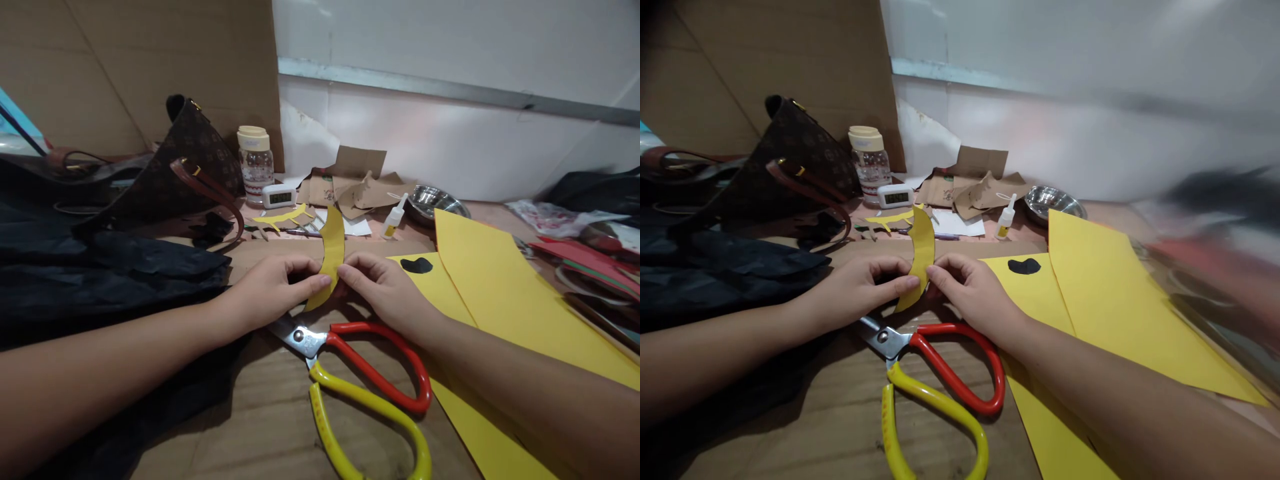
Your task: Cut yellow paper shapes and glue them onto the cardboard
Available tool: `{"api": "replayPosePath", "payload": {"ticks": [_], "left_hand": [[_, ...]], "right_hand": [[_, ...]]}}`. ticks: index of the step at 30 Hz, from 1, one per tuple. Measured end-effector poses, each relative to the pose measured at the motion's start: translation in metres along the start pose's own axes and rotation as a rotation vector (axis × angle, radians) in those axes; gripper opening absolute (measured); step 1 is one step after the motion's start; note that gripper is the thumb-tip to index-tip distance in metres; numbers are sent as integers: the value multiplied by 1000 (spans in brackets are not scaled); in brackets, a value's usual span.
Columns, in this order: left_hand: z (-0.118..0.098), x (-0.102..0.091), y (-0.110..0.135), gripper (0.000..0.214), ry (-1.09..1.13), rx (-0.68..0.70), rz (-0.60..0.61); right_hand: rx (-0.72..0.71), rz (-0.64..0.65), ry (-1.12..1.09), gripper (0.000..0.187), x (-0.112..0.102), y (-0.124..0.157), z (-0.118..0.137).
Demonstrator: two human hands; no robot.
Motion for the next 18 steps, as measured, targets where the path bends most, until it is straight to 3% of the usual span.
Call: {"api": "replayPosePath", "payload": {"ticks": [6, 11, 18], "left_hand": [[2, 1, -1, 27, 23, -27, -19], [4, 1, -1, 30, 50, -50, -30], [3, 1, -2, 29, -19, 12, -31]], "right_hand": [[4, -2, -20, 40, 0, -1, 0], [93, 0, -64, 19, 1, 1, -1], [31, -16, -54, 20, 0, 1, 0]]}}
Point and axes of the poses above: each hand's wrist, its own y-axis away from the middle knuckle, its own x-axis out of the palm, z = x × y, the point moved 1 cm from there along -y, towards the middle knuckle, and after that the axes turned 7 degrees about -z, right-handed, at the moved point
